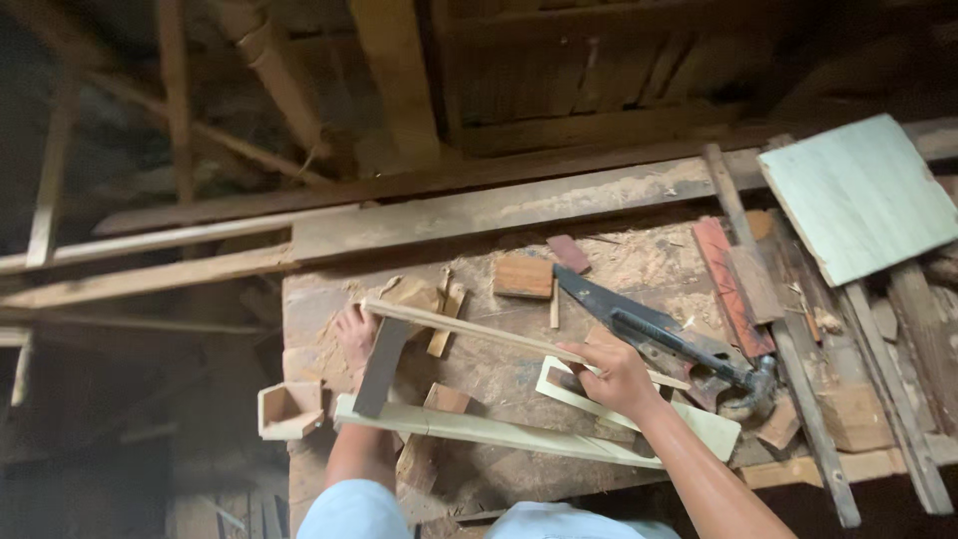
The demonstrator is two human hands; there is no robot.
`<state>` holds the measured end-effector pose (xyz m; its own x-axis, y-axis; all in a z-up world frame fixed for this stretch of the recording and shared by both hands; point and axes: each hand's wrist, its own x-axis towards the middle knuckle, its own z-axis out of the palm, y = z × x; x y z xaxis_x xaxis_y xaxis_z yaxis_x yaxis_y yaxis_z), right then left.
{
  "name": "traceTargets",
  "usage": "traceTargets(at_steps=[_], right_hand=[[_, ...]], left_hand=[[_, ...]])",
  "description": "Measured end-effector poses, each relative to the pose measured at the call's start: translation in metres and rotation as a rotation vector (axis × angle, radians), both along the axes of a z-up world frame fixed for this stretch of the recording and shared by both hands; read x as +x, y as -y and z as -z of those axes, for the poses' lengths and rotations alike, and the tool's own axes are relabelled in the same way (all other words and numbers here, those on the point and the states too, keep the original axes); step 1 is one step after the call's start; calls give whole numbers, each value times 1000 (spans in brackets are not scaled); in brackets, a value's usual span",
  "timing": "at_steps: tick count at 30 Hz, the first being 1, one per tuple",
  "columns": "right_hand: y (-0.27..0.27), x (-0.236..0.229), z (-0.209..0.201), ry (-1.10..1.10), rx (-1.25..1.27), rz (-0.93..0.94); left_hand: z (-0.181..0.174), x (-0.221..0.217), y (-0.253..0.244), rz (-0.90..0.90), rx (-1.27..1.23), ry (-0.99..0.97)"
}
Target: The person assembles a wooden frame by hammering small wooden pieces into a rectangular frame. They repeatedly adjust the frame and use a hammer to secure the pieces in place.
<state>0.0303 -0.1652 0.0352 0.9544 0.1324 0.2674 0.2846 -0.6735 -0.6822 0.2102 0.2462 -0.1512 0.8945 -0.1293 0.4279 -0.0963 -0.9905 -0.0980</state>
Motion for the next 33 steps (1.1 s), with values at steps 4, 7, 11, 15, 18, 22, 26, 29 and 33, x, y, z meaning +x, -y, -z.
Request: traceTargets(at_steps=[4,7,11,15,18,22,26,29,33], right_hand=[[5,-2,-4,-35,33,-9],[7,-3,-2,-21,36,35],[10,-2,0,45,49,36],[13,-7,8,13,53,52],[17,-2,15,-23,58,65],[20,-2,21,-21,30,74],[19,-2,21,-51,49,93],[18,0,20,28,48,56],[18,1,20,-113,35,103]], left_hand=[[-25,3,7,157,-121,9],[-52,-5,23,210,-323,-73],[-82,-16,38,-36,-616,-321],[-78,-25,53,-68,-702,-237],[-66,-21,59,-69,-779,-166],[-50,-20,56,-133,-841,-61],[-40,-26,53,-142,-1207,-27],[-31,-29,63,-74,-1198,11],[-19,-27,77,-24,-1478,43]])
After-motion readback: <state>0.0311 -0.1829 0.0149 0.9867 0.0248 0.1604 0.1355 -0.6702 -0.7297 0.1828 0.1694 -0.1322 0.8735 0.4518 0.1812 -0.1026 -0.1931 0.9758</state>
